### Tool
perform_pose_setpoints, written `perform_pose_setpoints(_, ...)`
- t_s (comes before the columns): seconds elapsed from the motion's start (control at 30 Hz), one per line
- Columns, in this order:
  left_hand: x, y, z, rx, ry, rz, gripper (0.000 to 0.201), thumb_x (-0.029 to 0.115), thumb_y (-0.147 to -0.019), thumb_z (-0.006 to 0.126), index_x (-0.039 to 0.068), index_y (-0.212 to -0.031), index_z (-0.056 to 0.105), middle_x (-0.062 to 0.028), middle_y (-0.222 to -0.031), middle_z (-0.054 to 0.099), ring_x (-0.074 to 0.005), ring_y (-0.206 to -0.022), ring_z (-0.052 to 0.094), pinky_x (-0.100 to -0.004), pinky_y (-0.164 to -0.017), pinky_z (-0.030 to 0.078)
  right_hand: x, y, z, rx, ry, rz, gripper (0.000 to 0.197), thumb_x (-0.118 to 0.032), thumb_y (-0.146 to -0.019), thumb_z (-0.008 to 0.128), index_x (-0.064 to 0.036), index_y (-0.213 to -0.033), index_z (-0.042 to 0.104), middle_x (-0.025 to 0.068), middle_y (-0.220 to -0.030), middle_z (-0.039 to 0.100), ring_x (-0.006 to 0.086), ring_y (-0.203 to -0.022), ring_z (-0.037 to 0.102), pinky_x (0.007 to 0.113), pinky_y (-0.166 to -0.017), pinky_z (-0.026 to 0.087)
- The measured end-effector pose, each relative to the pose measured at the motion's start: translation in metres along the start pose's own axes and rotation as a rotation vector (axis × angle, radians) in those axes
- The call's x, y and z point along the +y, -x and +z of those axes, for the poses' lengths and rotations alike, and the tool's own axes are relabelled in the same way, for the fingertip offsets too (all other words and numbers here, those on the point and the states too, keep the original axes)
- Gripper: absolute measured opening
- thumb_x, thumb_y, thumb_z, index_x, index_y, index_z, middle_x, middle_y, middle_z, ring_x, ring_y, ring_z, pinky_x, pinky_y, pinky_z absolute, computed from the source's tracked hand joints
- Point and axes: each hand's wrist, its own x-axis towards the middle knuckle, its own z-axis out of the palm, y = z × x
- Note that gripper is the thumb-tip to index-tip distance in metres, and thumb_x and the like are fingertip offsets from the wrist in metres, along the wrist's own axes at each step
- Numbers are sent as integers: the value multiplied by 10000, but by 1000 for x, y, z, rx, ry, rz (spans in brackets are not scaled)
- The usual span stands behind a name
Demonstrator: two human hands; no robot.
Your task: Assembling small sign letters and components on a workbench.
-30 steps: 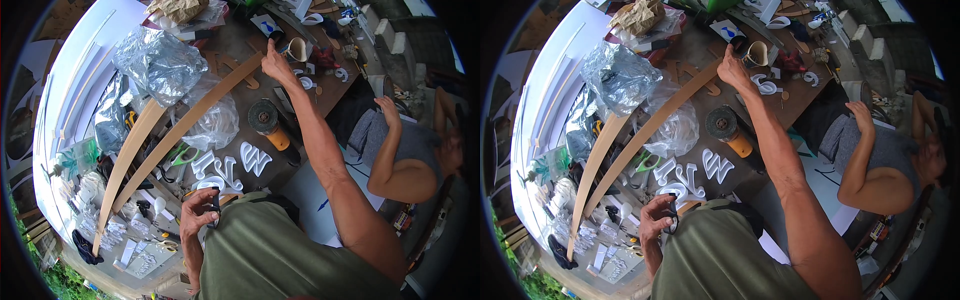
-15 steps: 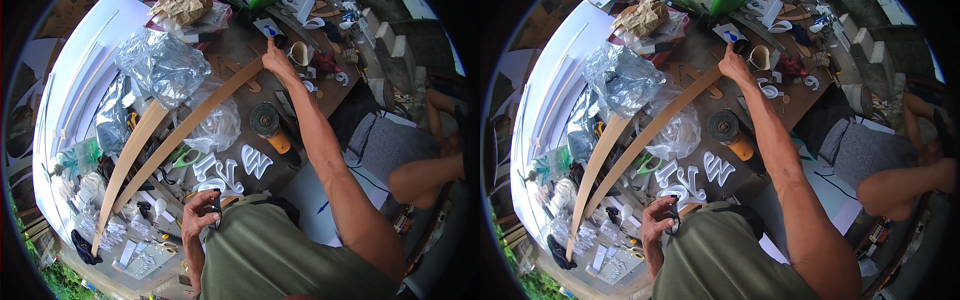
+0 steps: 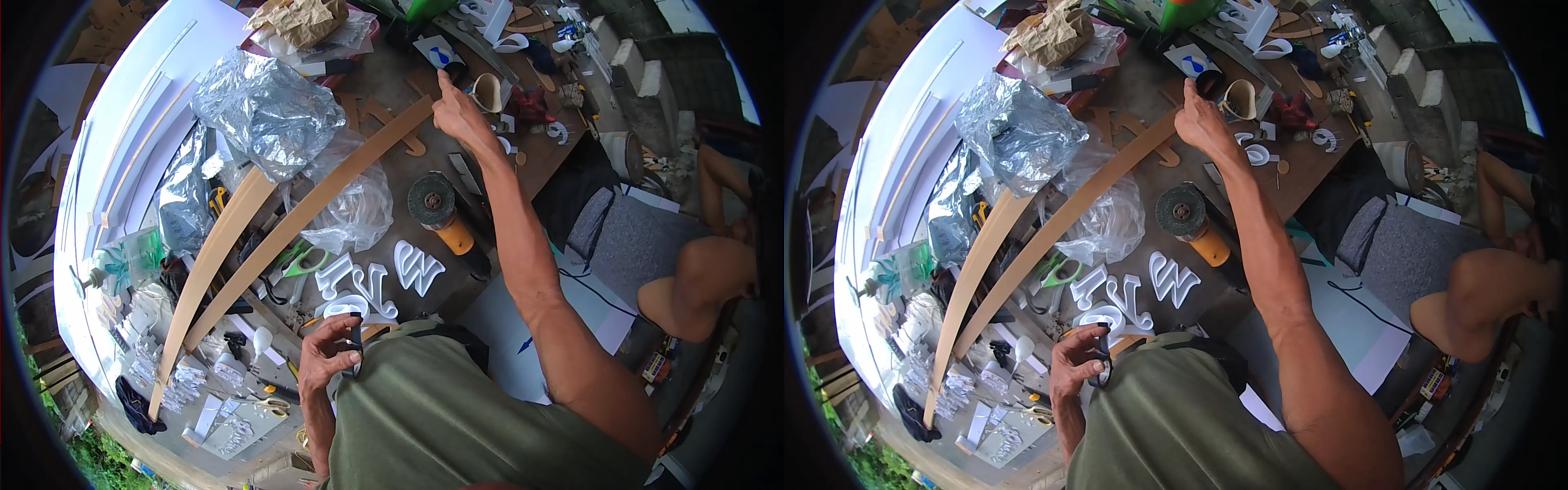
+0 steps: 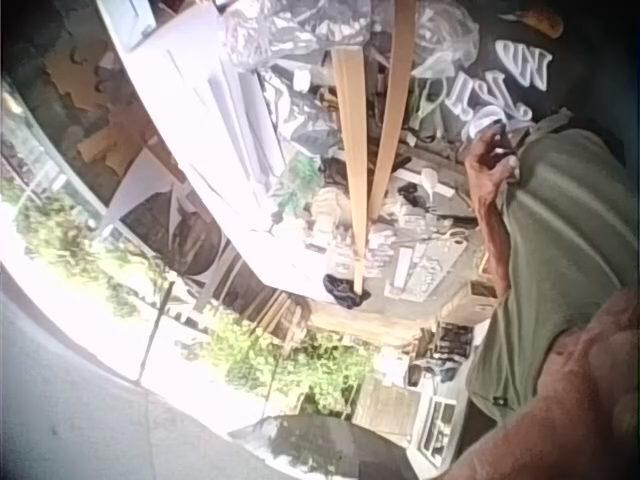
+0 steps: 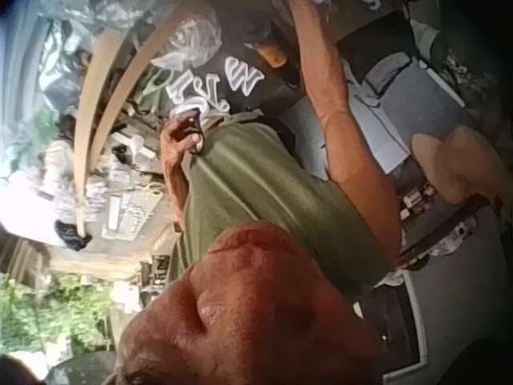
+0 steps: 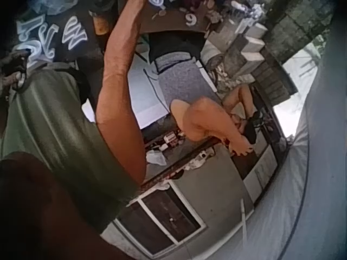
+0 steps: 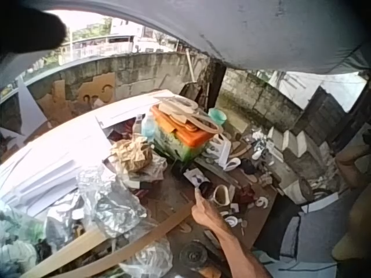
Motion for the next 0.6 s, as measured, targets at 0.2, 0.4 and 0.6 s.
perform_pose_setpoints(0.2,-4,3,0,-10,-1,28,688,176,-629,934,-42,-1228,677,-77,-1257,597,-167,-945,629,-319,-844,539,-59,117,-64,-220,-525,-105,480,-164,-1005,508,-2,-1455,480,17,-701,585,62,-637,498,219,-594,411)
perform_pose_setpoints(0.4,-8,11,-1,-33,-30,54,657,130,-644,915,-37,-1233,677,-93,-1284,588,-175,-967,627,-319,-839,553,-65,208,-45,-891,-777,-310,311,-218,-1013,611,-4,-1233,663,29,-822,668,89,-764,593,262,-695,481)
perform_pose_setpoints(0.6,-20,34,2,-17,-50,121,626,96,-671,899,-32,-1241,673,-96,-1301,583,-174,-1003,609,-323,-852,556,-10,301,43,-1012,-421,-50,343,-299,-988,567,10,-1053,700,84,-764,672,149,-723,625,319,-706,490)
